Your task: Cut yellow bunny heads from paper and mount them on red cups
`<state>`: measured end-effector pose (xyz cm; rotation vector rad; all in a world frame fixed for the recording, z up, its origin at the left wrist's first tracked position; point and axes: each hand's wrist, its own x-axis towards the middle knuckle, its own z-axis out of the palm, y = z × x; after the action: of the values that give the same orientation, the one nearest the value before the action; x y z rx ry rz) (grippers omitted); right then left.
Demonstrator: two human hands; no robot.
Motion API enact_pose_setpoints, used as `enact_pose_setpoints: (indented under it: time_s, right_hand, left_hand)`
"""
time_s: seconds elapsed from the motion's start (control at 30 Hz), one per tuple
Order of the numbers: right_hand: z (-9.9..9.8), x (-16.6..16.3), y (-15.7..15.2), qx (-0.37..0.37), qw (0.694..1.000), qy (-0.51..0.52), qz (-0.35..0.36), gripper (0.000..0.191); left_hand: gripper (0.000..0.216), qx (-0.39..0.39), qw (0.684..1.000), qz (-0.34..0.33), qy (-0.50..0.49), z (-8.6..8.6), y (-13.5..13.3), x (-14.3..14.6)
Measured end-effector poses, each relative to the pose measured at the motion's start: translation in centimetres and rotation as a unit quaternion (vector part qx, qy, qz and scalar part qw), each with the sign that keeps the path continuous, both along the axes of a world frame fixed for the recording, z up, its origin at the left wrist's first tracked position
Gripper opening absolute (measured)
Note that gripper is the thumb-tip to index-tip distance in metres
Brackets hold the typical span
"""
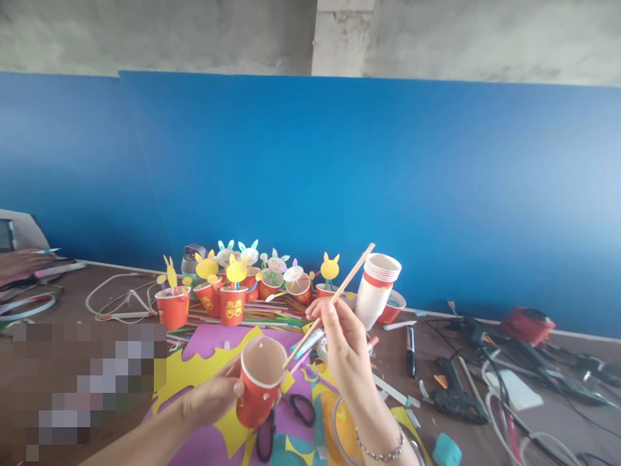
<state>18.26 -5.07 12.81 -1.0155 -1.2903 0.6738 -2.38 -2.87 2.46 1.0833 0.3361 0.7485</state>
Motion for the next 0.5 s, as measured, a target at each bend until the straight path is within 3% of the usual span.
enact_pose_setpoints:
  time_s: [0.13, 0.23, 0.3, 0.37, 0.43, 0.5]
  right_hand:
    - [0.6, 0.9, 0.2, -0.002, 1.000, -0.002, 0.007, 0.027]
    - [0.3, 1.3, 0.8, -0.033, 0.999, -0.039, 0.009, 0.030]
    - [-0.6, 1.1, 1.3, -0.073, 0.995, -0.063, 0.033, 0.031]
    - [-1.7, 0.4, 1.8, -0.134, 0.987, -0.070, 0.062, 0.019]
    - [-2.6, -0.5, 2.1, -0.224, 0.965, -0.078, 0.109, 0.012]
    - [-3.1, -1.4, 2.0, -0.266, 0.942, -0.098, 0.179, 0.016]
  left_hand:
    - [0.061, 0.000, 1.000, 0.030, -0.006, 0.3, 0.0, -0.1]
    - [0.066, 0.007, 1.000, 0.004, -0.009, 0.4, 0.1, -0.2]
    - [0.069, 0.002, 1.000, -0.016, -0.009, 0.5, 0.1, -0.2]
    - [0.068, -0.011, 0.999, -0.033, -0.006, 0.5, 0.2, -0.3]
    - [0.067, -0.029, 0.998, -0.050, -0.006, 0.4, 0.2, -0.3]
    - [0.069, -0.042, 0.998, -0.055, -0.005, 0.2, 0.3, -0.4]
